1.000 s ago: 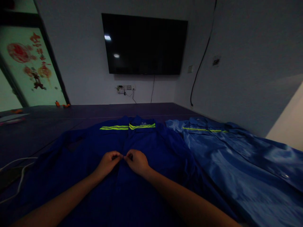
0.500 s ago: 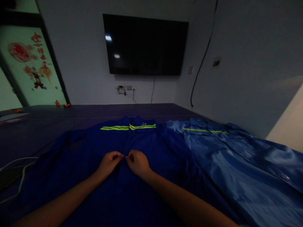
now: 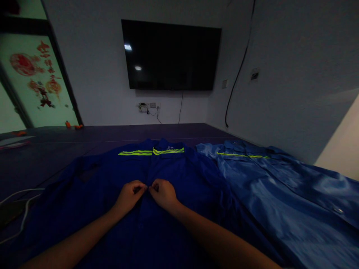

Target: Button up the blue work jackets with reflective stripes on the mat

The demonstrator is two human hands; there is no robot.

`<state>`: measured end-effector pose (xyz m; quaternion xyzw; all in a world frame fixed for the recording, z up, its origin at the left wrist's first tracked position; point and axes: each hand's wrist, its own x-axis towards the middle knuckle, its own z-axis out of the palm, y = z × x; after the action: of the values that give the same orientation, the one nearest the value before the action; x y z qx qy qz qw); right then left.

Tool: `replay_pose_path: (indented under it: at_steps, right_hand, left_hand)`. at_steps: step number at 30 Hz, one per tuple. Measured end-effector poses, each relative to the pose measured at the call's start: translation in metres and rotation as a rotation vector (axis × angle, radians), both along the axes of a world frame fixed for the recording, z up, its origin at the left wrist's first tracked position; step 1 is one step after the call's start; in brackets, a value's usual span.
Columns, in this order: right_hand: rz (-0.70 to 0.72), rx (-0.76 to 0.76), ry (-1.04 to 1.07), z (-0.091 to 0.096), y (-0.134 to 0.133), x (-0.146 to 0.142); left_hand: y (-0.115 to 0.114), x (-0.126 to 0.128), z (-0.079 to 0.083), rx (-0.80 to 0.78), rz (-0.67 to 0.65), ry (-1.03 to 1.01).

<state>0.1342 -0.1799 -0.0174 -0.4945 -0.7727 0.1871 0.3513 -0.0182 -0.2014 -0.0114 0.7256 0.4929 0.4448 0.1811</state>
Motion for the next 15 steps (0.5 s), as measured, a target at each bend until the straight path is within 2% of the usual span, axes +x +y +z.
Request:
replay_pose_path:
  at_steps: [15]
  right_hand:
    - [0.017, -0.009, 0.042, -0.0032, 0.0038, 0.0011]
  left_hand:
    - [-0.0034, 0.0018, 0.0021, 0.030, -0.039, 0.089]
